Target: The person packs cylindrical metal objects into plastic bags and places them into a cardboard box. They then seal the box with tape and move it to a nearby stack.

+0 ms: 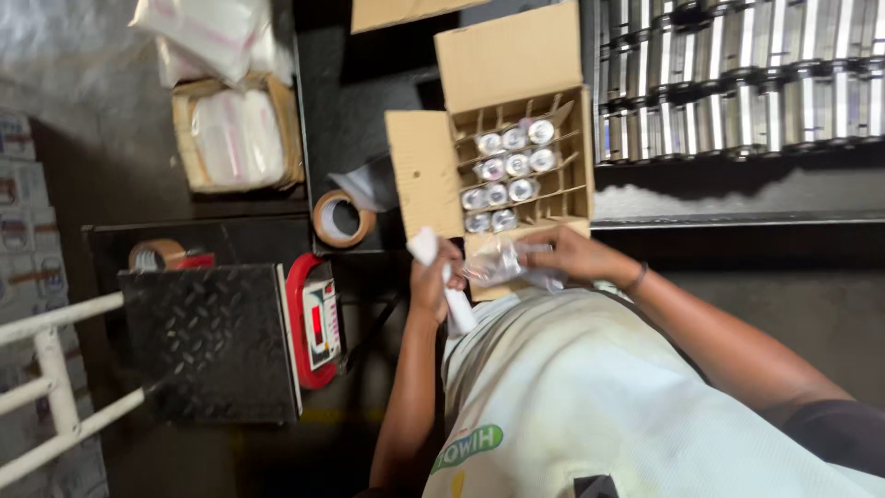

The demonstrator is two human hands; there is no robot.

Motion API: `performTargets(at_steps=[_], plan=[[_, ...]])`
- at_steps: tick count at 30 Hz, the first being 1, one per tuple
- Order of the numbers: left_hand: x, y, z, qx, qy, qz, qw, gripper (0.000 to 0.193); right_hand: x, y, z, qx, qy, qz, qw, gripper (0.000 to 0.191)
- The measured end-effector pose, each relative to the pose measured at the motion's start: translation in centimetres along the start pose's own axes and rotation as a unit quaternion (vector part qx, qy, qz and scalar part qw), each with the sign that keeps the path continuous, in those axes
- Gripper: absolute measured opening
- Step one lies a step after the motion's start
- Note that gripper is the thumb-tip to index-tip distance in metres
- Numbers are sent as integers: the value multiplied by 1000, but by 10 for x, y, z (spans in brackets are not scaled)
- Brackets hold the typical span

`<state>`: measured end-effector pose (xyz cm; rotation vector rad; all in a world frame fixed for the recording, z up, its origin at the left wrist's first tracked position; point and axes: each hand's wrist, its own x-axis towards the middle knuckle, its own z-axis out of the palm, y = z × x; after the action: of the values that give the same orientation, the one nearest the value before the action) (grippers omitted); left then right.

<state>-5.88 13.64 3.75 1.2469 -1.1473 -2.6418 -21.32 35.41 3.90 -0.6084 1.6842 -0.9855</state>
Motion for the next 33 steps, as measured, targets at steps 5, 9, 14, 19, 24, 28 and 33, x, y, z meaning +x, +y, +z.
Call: performTargets(at_steps=[5, 9, 14, 19, 24, 28, 33], plan=[[-13, -8, -10, -136, 67, 26, 988, 17, 81, -26, -9, -27, 193, -162, 967, 34], [-16, -10, 4, -101, 51, 65, 991, 19, 110, -43, -13, 35, 255, -120, 959, 27], [-24, -6, 6, -145, 32, 83, 985, 23, 132, -74, -34, -353, 84, -213, 907, 29], [-18, 2, 4, -107, -160, 9, 981, 40, 138, -119, -58, -400, 94, -18, 912, 33], [4, -8, 32, -32, -53, 199, 978, 40, 53, -120, -20, -82, 187, -177, 963, 28], [24, -15, 64, -184, -120, 38, 975, 41, 2, -81, -10, -175, 294, -217, 914, 18], [47, 11, 90, 217, -58, 56, 973, 36, -20, -48, -73, -9, 141, -81, 987, 24]])
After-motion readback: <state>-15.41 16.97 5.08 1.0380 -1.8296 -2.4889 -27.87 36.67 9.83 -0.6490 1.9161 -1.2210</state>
